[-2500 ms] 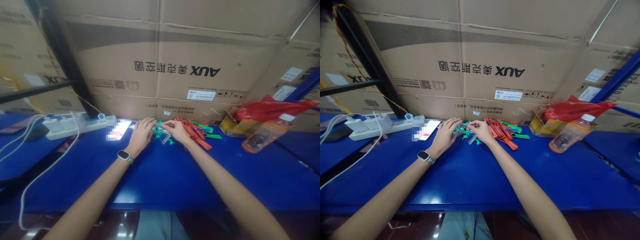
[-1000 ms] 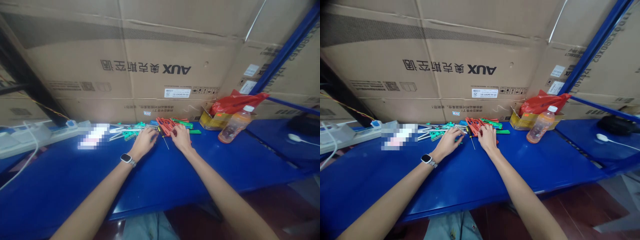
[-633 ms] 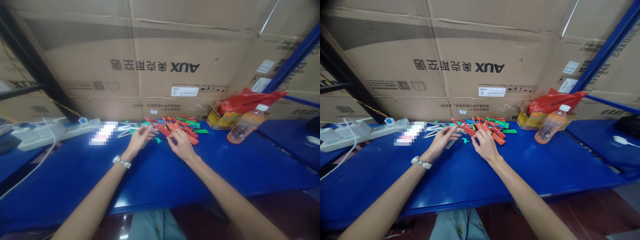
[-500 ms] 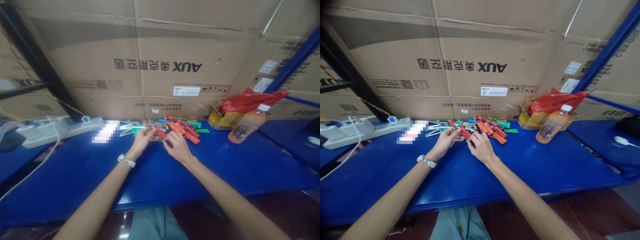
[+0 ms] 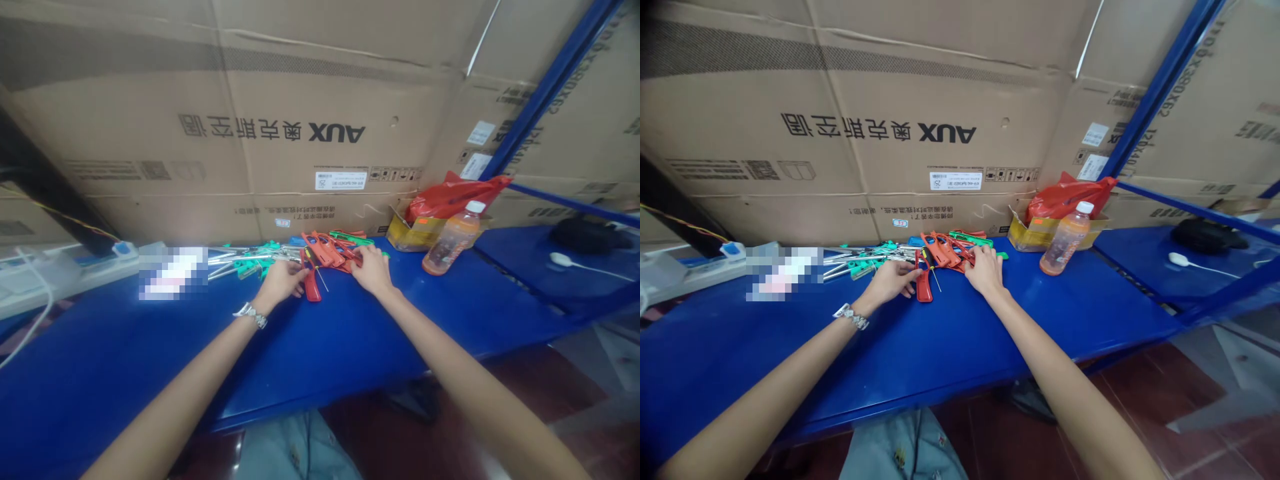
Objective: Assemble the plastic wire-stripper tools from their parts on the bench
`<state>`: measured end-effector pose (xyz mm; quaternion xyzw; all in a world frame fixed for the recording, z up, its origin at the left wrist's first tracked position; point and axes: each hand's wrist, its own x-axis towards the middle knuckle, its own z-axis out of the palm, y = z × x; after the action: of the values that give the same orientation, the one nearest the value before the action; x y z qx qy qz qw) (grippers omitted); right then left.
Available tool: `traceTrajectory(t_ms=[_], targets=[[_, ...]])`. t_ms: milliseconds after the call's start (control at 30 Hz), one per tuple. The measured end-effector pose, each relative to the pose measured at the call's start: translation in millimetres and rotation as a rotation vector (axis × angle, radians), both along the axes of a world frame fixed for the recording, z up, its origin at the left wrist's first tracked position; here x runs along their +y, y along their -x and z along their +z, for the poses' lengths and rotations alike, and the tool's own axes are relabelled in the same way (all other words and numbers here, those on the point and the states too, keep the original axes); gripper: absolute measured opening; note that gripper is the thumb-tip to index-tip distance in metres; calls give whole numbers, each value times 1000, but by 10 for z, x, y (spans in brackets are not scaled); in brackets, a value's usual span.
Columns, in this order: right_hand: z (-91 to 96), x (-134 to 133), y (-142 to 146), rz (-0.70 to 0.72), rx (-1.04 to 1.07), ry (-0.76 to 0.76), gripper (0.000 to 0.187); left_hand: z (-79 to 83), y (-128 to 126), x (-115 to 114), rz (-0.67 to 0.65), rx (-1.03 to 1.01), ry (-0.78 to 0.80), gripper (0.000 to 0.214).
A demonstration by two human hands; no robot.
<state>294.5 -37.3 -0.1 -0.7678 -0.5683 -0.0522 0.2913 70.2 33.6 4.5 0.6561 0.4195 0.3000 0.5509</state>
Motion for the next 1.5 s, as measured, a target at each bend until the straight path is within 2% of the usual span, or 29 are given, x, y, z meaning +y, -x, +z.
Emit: traceTrajectory(t_ms=[67,200,267,367,433,500,567,667,767,933,1067,1200,1300,1400,1500], targets=[[-21,50,-30,1,20,16,16,0,-9,-31,27,92,-171,16],[-57,133,-67,-5,69,2,9,23,-48,-59,111,435,-719,14],[-54,150,-87,5,88,-17,6,40,-79,-56,132,508,-852,15],[-9,126,-100,11,96,-53,6,68,-151,-43,129,453,-940,17],[43,79,-80,-3,95,-85,7,88,-226,-40,113,376,-930,18],[100,10,-22,-11,102,-125,7,103,-324,-52,91,273,-837,19],[147,-77,86,12,113,-172,7,110,-429,-84,45,112,-653,21],[180,-215,337,131,99,-217,8,106,-504,-156,-37,-163,-311,30],[173,-307,636,270,98,-250,6,95,-345,-210,-29,-280,-160,38],[134,-224,1044,514,330,-235,12,85,391,-219,-30,-181,-133,45],[97,-22,1299,543,541,-118,18,62,857,-261,-41,-30,-118,48],[56,80,1479,622,597,23,18,24,911,-388,104,-187,-5,45],[27,92,1519,659,602,36,16,24,892,-479,124,-248,59,42],[37,125,1510,700,598,39,16,65,1017,-513,122,-11,-57,44],[87,194,1503,761,519,117,16,124,1247,-481,212,262,-209,51]])
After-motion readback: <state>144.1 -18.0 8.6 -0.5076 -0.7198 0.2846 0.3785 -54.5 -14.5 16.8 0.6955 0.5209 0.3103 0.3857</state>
